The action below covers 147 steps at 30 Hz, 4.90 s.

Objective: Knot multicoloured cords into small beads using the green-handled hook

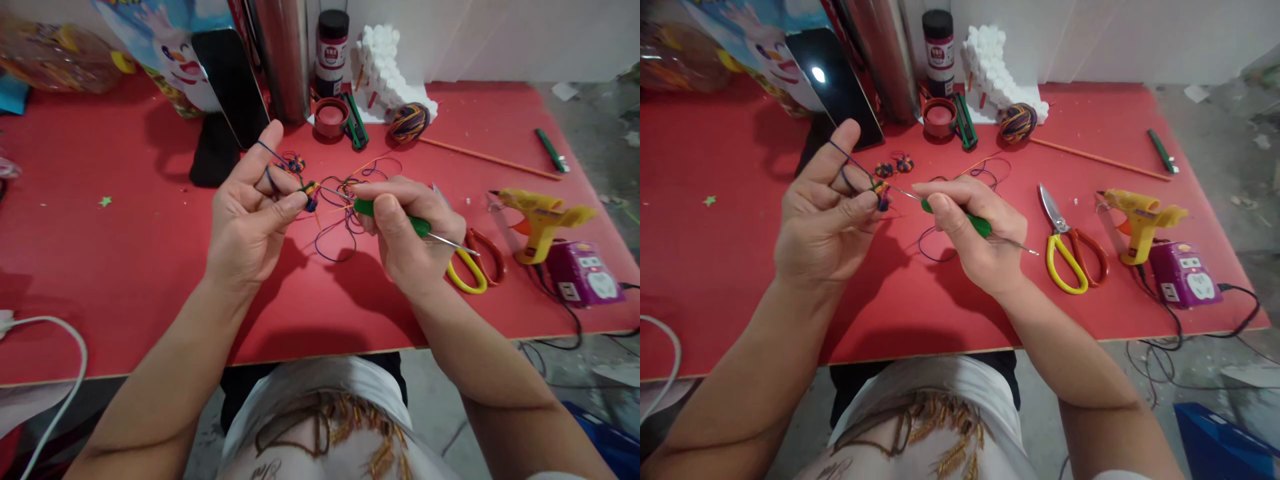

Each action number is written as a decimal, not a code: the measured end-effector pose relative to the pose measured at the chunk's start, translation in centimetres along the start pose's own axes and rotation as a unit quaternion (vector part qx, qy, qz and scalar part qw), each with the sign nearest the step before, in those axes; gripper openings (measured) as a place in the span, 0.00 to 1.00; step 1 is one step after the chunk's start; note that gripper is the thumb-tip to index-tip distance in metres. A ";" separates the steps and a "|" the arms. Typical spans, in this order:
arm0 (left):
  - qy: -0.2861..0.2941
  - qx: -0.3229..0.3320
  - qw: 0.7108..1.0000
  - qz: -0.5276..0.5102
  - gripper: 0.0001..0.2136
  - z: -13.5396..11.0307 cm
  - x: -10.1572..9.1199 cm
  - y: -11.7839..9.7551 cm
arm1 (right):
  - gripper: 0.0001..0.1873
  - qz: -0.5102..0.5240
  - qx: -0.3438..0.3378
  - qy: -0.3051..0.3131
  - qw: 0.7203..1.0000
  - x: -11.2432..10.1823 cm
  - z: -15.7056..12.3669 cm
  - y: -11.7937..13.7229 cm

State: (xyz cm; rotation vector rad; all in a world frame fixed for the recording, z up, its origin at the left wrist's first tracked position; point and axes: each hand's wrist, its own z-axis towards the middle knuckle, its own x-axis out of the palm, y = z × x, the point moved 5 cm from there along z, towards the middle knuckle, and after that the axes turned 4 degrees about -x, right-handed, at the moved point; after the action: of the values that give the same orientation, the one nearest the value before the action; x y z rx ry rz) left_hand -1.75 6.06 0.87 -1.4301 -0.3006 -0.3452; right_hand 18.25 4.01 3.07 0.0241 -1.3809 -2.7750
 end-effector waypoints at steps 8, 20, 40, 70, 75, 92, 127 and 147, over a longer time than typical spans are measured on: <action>-0.003 0.035 0.999 -0.035 0.31 0.4 0.2 0.3 | 0.09 0.053 -0.013 -0.006 0.999 0.1 0.1 -0.7; -0.023 0.098 0.992 0.078 0.34 -0.5 0.7 -0.2 | 0.08 0.060 0.041 0.000 0.997 0.4 -0.2 -0.2; -0.076 0.157 0.963 0.207 0.31 -2.6 2.4 -0.6 | 0.15 0.280 0.227 0.006 0.933 2.5 -0.8 -2.8; -0.090 0.164 0.954 0.234 0.37 -2.5 1.4 -0.8 | 0.12 0.268 0.184 0.026 0.945 1.8 -0.6 -2.4; -0.070 0.166 0.954 0.239 0.37 -2.2 1.4 -0.6 | 0.10 0.277 0.169 0.025 0.946 1.8 -0.5 -2.4; -0.057 0.174 0.966 0.183 0.27 -1.9 1.8 -0.9 | 0.08 0.272 0.180 0.030 0.945 1.5 -0.4 -2.5; -0.004 0.020 1.000 -0.009 0.22 -1.9 2.1 -0.3 | 0.08 0.299 0.163 0.049 0.939 1.6 -0.3 -2.4; 0.035 -0.096 0.993 -0.059 0.24 -1.4 1.8 0.3 | 0.08 0.289 0.161 0.055 0.942 1.5 -0.3 -2.5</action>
State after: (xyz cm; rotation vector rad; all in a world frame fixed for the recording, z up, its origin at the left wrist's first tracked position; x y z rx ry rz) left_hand 0.01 4.58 1.18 -1.5896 -0.3028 -0.5315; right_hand 16.64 5.24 0.94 -0.1825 -1.4980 -2.0301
